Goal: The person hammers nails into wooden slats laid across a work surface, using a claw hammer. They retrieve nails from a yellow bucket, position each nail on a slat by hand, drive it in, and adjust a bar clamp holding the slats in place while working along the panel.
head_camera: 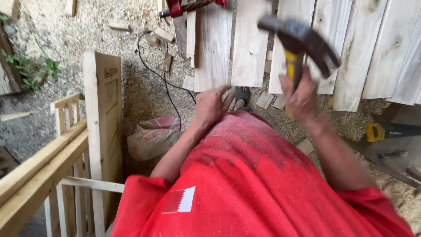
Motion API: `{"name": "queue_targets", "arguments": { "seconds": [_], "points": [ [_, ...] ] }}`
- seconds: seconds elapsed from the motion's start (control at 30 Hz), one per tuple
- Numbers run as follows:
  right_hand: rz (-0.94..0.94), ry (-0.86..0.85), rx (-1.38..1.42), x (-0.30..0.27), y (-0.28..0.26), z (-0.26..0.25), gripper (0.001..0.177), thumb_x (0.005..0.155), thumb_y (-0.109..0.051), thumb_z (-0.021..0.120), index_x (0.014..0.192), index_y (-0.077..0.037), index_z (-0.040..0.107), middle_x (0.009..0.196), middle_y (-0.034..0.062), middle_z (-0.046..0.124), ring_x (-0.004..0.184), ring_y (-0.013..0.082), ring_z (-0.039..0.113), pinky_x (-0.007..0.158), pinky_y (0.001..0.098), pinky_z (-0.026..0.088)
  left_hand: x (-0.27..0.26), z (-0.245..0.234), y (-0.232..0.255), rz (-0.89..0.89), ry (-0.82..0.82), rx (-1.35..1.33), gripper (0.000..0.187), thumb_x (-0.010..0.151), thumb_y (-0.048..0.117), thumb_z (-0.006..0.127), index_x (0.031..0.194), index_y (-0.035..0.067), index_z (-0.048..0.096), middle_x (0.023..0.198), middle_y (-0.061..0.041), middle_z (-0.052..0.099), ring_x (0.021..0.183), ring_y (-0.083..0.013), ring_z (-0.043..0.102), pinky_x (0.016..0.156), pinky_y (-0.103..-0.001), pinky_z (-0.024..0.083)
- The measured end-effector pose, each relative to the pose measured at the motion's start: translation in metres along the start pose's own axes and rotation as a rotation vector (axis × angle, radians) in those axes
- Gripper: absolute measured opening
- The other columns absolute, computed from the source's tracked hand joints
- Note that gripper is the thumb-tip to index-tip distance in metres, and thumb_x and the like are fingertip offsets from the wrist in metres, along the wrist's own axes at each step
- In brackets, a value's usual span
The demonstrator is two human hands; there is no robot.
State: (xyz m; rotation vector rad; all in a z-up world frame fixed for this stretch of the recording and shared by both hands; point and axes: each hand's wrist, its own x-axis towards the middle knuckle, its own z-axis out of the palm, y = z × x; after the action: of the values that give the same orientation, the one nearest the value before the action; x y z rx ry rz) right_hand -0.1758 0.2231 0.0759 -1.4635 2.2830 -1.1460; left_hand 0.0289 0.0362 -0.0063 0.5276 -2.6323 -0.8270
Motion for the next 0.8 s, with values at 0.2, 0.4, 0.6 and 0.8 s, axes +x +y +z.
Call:
{"name": "queue_targets", "arguments": {
  "seconds": [0.2,0.4,0.6,0.8],
  "points": [
    [0.454,-0.180,-0.263,-0.033,-0.017,0.018,0.034,0.111,-0.031,0.055,0.112,0.004,0.054,0.063,0.0024,0.048,0.053,0.0129,0.052,0.043,0.0327,0.042,-0.035,-0.010,-0.006,-0.454,-0.326,-0.299,0.040,0.090,0.050,0.073,0.102,0.013,0.083,0.079,-0.018,0.074,0.072,-0.0344,0.073,0.069,-0.044,0.057],
    [0.057,0.460,0.239,-0.038,-0.042,0.017,0.032,0.123,-0.031,0.049,0.120,0.000,0.050,0.071,0.0025,0.051,0.055,0.0106,0.054,0.050,0.0284,0.050,-0.044,-0.004,-0.029,-0.528,-0.476,-0.269,0.040,0.089,0.049,0.069,0.104,0.015,0.082,0.081,-0.020,0.074,0.076,-0.0359,0.073,0.070,-0.047,0.056],
    [0.553,-0.193,-0.192,-0.038,-0.001,0.049,0.026,0.112,-0.026,0.051,0.108,0.000,0.053,0.061,-0.0016,0.050,0.042,0.0105,0.050,0.032,0.0290,0.041,-0.050,-0.008,-0.041,-0.575,-0.472,-0.335,0.041,0.088,0.049,0.067,0.103,0.013,0.081,0.083,-0.017,0.076,0.076,-0.0318,0.076,0.071,-0.045,0.057],
    [0.027,0.505,-0.013,-0.033,-0.026,0.041,0.021,0.120,-0.018,0.045,0.120,0.002,0.051,0.075,-0.0001,0.055,0.057,0.0089,0.059,0.048,0.0255,0.051,-0.073,-0.001,-0.057,-0.586,-0.504,-0.320,0.042,0.088,0.051,0.067,0.100,0.014,0.081,0.085,-0.015,0.077,0.079,-0.0322,0.075,0.072,-0.045,0.056]
  ]
}}
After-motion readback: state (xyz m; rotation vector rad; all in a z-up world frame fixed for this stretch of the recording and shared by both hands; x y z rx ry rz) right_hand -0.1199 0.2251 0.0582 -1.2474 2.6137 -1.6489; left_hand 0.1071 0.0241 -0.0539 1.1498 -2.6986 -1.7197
